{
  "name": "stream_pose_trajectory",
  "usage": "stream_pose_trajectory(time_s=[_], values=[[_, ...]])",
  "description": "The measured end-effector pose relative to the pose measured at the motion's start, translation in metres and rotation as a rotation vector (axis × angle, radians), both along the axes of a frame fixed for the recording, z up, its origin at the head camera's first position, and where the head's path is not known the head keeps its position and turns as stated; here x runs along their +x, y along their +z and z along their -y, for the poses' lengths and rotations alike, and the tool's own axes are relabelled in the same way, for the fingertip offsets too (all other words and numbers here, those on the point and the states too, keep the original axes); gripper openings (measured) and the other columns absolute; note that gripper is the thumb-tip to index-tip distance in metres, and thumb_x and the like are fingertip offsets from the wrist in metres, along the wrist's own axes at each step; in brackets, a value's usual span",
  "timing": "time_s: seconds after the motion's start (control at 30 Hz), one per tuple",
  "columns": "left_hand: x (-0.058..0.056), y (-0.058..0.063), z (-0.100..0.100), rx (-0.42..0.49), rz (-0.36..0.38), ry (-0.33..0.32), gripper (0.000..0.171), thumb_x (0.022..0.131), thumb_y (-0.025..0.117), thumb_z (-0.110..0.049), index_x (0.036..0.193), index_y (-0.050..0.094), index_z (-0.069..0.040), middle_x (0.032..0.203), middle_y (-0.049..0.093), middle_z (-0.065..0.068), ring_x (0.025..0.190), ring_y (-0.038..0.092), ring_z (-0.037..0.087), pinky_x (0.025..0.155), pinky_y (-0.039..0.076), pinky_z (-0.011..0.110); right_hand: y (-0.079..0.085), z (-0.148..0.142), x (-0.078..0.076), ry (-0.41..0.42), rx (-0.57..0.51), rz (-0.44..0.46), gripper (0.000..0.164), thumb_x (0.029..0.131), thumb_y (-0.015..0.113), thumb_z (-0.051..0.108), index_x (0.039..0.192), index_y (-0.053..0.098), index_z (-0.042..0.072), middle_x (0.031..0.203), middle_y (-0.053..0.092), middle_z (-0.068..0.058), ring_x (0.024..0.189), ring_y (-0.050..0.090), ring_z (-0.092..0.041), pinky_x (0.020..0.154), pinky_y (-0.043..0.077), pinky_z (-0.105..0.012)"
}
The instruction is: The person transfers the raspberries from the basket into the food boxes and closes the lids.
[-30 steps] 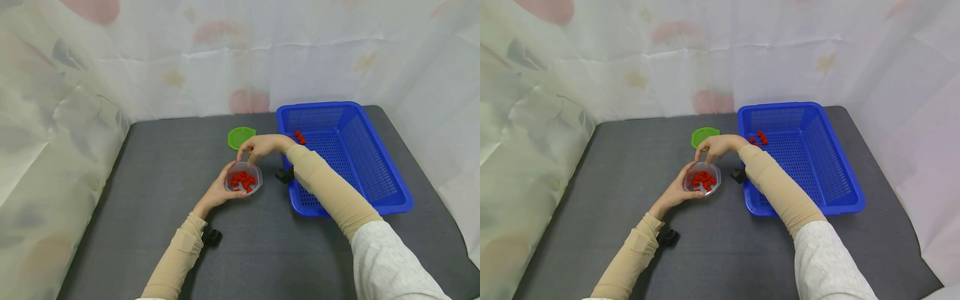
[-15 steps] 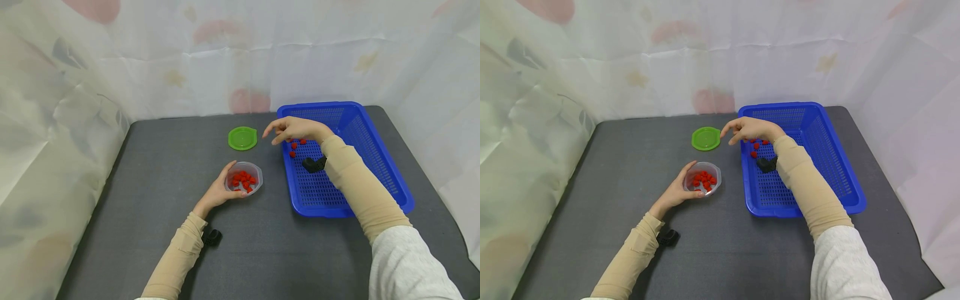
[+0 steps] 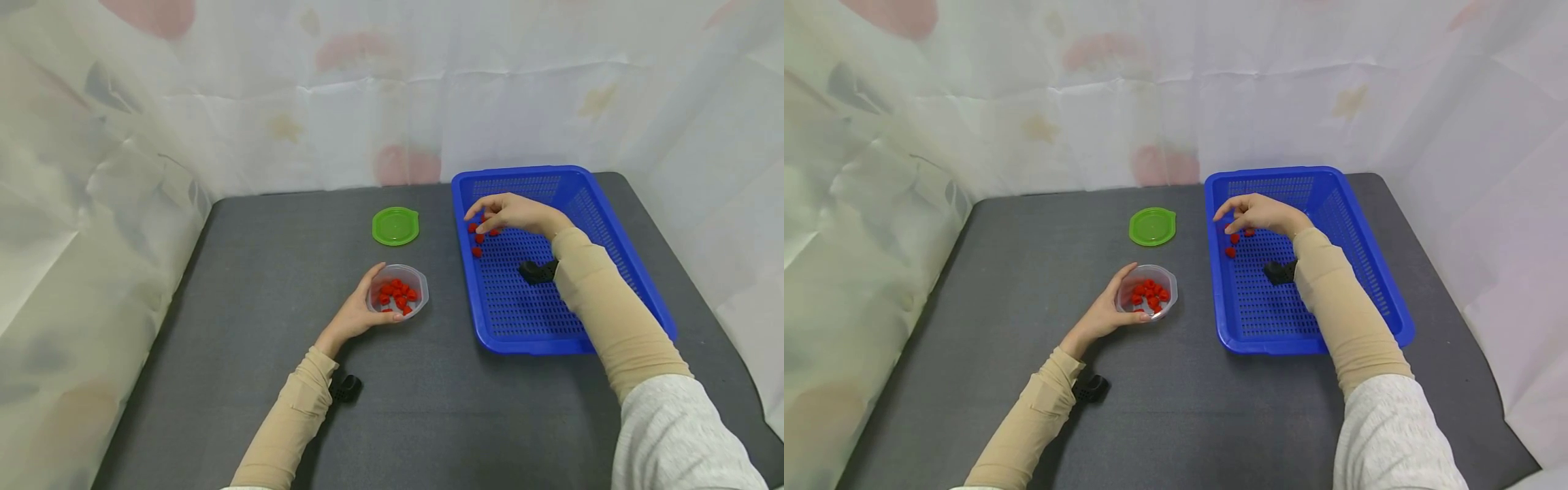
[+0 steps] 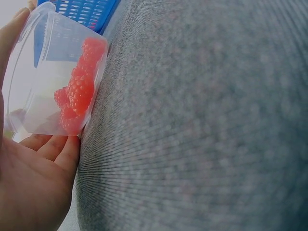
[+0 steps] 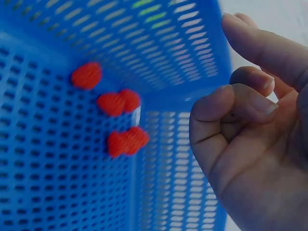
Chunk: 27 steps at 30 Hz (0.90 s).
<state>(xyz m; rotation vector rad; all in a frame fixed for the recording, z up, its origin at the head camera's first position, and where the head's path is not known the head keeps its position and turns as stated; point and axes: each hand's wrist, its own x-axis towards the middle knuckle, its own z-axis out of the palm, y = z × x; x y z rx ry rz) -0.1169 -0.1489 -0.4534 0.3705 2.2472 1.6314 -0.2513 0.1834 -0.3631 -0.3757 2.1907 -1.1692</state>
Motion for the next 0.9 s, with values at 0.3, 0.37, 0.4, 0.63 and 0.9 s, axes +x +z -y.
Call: stream_pose_trajectory(time_s=[0.3, 0.37, 0.4, 0.63, 0.9], values=[[0.004, 0.013, -0.002, -0.009, -0.003, -0.008, 0.096, 0.075, 0.077, -0.010, 0.148, 0.016, -0.009, 0.144, 0.039, 0.018, 0.133, 0.038, 0.032, 0.109, 0.029, 0.050, -0.017, -0.014, 0.002, -0.046, 0.028, -0.022, 0.028, 0.087, 0.063, 0.010, 0.115, 0.061, 0.010, 0.065, 0.037, 0.004, 0.069, 0.039, -0.017, 0.065, 0.034, -0.030], [0.005, 0.014, -0.002, -0.016, 0.001, -0.005, 0.096, 0.074, 0.077, -0.011, 0.149, 0.016, -0.009, 0.144, 0.039, 0.018, 0.133, 0.037, 0.032, 0.110, 0.027, 0.050, -0.021, -0.015, 0.003, -0.037, 0.039, -0.022, 0.031, 0.087, 0.063, 0.010, 0.118, 0.059, 0.007, 0.066, 0.037, 0.004, 0.066, 0.037, -0.016, 0.063, 0.033, -0.030], [0.005, 0.014, -0.002, -0.020, 0.004, -0.004, 0.096, 0.074, 0.077, -0.011, 0.149, 0.016, -0.010, 0.144, 0.039, 0.018, 0.134, 0.037, 0.032, 0.111, 0.027, 0.050, -0.023, -0.015, 0.003, -0.034, 0.046, -0.022, 0.033, 0.087, 0.062, 0.009, 0.120, 0.058, 0.006, 0.067, 0.038, 0.003, 0.066, 0.037, -0.016, 0.063, 0.033, -0.031], [0.005, 0.016, -0.001, -0.028, 0.001, 0.003, 0.097, 0.074, 0.078, -0.012, 0.149, 0.016, -0.010, 0.144, 0.039, 0.019, 0.134, 0.037, 0.032, 0.111, 0.026, 0.051, -0.038, -0.015, 0.004, 0.021, 0.122, -0.013, 0.034, 0.089, 0.060, 0.010, 0.122, 0.056, 0.003, 0.117, 0.045, -0.013, 0.093, 0.037, -0.023, 0.071, 0.036, -0.035], [0.005, 0.016, -0.002, -0.040, 0.014, 0.015, 0.098, 0.073, 0.079, -0.014, 0.149, 0.017, -0.013, 0.144, 0.039, 0.017, 0.134, 0.037, 0.031, 0.112, 0.024, 0.050, -0.050, -0.009, 0.006, 0.058, 0.179, -0.011, 0.033, 0.087, 0.061, 0.009, 0.120, 0.057, 0.003, 0.077, 0.042, -0.001, 0.064, 0.036, -0.013, 0.063, 0.038, -0.031]])
